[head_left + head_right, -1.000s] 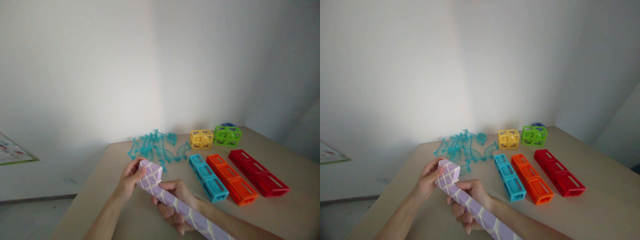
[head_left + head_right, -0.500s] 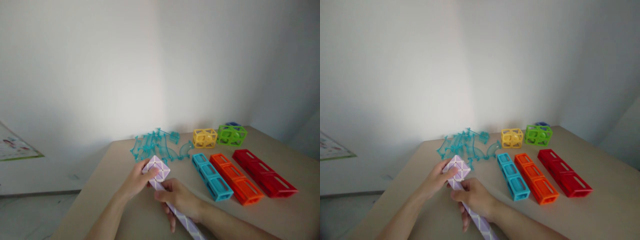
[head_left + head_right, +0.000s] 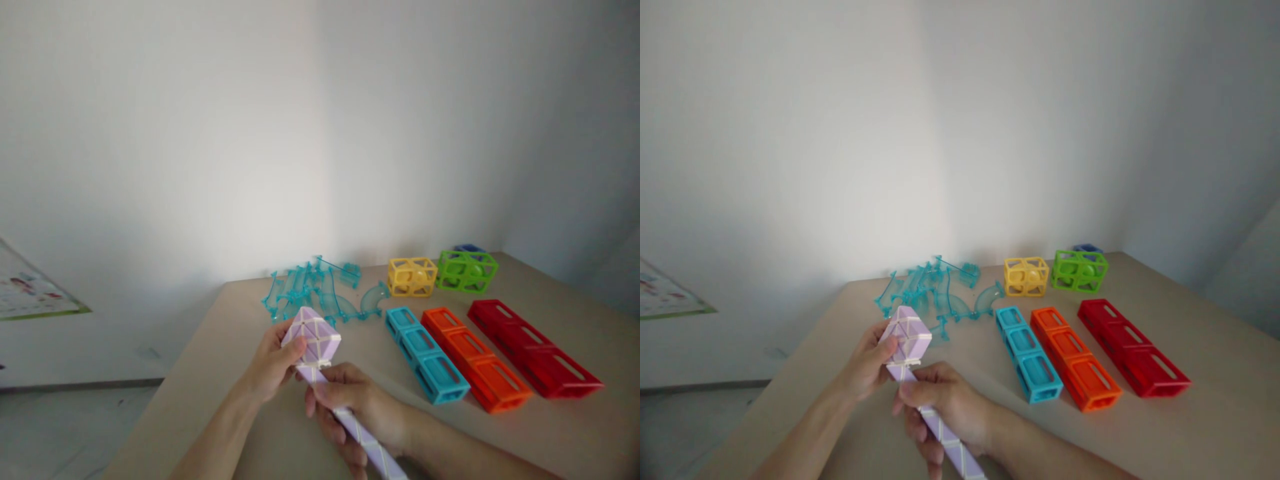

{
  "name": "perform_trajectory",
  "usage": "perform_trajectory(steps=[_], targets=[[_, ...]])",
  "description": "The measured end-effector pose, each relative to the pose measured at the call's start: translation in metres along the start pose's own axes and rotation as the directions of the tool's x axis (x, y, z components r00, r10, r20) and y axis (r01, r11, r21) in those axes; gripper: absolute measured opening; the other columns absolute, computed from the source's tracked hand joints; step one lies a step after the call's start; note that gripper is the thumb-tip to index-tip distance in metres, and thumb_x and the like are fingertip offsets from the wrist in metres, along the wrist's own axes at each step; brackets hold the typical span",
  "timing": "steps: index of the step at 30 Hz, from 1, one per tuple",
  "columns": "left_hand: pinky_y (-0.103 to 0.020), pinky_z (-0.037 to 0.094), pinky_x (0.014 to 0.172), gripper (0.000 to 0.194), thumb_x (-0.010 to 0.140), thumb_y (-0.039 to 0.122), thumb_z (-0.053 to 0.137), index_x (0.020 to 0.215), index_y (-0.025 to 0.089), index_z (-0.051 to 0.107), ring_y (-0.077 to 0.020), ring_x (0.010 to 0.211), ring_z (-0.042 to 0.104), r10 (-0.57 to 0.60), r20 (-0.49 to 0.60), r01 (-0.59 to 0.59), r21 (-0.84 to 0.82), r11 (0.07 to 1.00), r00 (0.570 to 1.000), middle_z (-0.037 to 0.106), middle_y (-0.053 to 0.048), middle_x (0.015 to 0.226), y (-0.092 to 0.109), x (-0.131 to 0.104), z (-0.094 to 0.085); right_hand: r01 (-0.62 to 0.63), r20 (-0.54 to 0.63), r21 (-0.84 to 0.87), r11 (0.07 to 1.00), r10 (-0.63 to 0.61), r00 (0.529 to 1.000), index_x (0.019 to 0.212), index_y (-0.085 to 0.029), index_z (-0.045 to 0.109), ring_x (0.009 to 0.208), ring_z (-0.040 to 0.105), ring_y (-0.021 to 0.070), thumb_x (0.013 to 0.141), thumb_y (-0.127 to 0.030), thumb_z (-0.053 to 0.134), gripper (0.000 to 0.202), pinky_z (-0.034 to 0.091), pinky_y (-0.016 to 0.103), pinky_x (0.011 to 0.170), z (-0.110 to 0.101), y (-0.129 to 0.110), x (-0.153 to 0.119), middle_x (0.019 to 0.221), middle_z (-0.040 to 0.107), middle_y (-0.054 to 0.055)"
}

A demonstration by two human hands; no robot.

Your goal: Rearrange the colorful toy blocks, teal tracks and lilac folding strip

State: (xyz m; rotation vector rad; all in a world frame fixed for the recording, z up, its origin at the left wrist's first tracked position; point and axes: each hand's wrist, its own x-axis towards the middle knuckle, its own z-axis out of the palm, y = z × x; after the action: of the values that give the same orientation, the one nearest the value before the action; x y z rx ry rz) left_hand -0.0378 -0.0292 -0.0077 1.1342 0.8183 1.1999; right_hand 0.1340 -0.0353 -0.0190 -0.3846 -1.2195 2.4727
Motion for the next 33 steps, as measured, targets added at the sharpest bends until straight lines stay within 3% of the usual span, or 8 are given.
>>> perform_trajectory(steps=[4,8,16,24,28,33], targets=[[-0.015,0.036,0.036,0.047,0.064,0.056,0.075,0.076,0.012,0.063,-0.0041,0.039,0.04,-0.041,-0.043,0.038,-0.075,0.996,0.998,0.049,0.003,0.051,-0.003,0.0,0.004,-0.027,0.058,0.071,0.997,0.023,0.998,0.085,-0.012,0.059,0.027,0.041,0.0053,0.077,-0.043,0.061,0.032,0.037,0.015,0.026,0.001,-0.002,-0.003,0.049,0.051,-0.005],[-0.016,0.037,0.036,0.049,0.063,0.056,0.076,0.08,0.013,0.063,-0.0052,0.039,0.043,-0.089,-0.05,0.086,-0.052,0.995,0.995,0.053,0.002,0.054,0.0,0.001,0.002,-0.051,0.036,0.091,0.995,0.048,0.998,0.087,-0.014,0.058,0.027,0.039,0.0048,0.079,-0.046,0.059,0.034,0.04,0.016,0.025,0.0,-0.001,-0.003,0.05,0.049,-0.006],[-0.016,0.036,0.038,0.033,0.074,0.042,0.072,0.088,0.014,0.062,-0.0065,0.045,0.044,-0.055,-0.098,0.084,0.321,0.943,0.994,0.052,0.003,0.06,0.013,0.002,-0.005,-0.081,-0.179,-0.093,0.992,0.063,0.982,0.081,-0.016,0.055,0.026,0.037,0.0052,0.079,-0.042,0.058,0.025,0.04,0.018,0.023,0.002,-0.005,0.001,0.047,0.045,-0.008],[-0.019,0.039,0.039,0.034,0.077,0.043,0.068,0.091,0.013,0.061,-0.008,0.046,0.046,-0.092,-0.049,0.104,0.456,0.884,0.995,0.052,0.003,0.064,0.017,0.003,-0.005,-0.11,-0.279,-0.274,0.955,0.03,0.96,0.082,-0.016,0.057,0.028,0.042,0.0054,0.076,-0.043,0.058,0.028,0.039,0.016,0.027,0.002,-0.005,0.001,0.048,0.046,-0.009],[-0.019,0.041,0.043,0.036,0.075,0.039,0.071,0.097,0.013,0.061,-0.0085,0.049,0.048,-0.097,-0.029,0.101,0.422,0.901,0.995,0.056,0.001,0.068,0.016,0.002,-0.006,-0.099,-0.288,-0.283,0.954,0.014,0.957,0.086,-0.016,0.058,0.028,0.042,0.0055,0.077,-0.04,0.057,0.026,0.037,0.015,0.027,0.002,-0.008,0.0,0.048,0.047,-0.009],[-0.022,0.045,0.052,0.059,0.067,0.027,0.079,0.12,0.017,0.054,-0.0127,0.06,0.057,-0.155,0.097,0.129,0.235,0.963,0.983,0.062,-0.002,0.077,0.016,-0.002,-0.009,-0.05,-0.271,-0.309,0.95,-0.037,0.962,0.089,-0.015,0.057,0.029,0.045,0.0067,0.077,-0.052,0.058,0.039,0.04,0.017,0.027,0.0,-0.009,0.0,0.049,0.049,-0.008]])
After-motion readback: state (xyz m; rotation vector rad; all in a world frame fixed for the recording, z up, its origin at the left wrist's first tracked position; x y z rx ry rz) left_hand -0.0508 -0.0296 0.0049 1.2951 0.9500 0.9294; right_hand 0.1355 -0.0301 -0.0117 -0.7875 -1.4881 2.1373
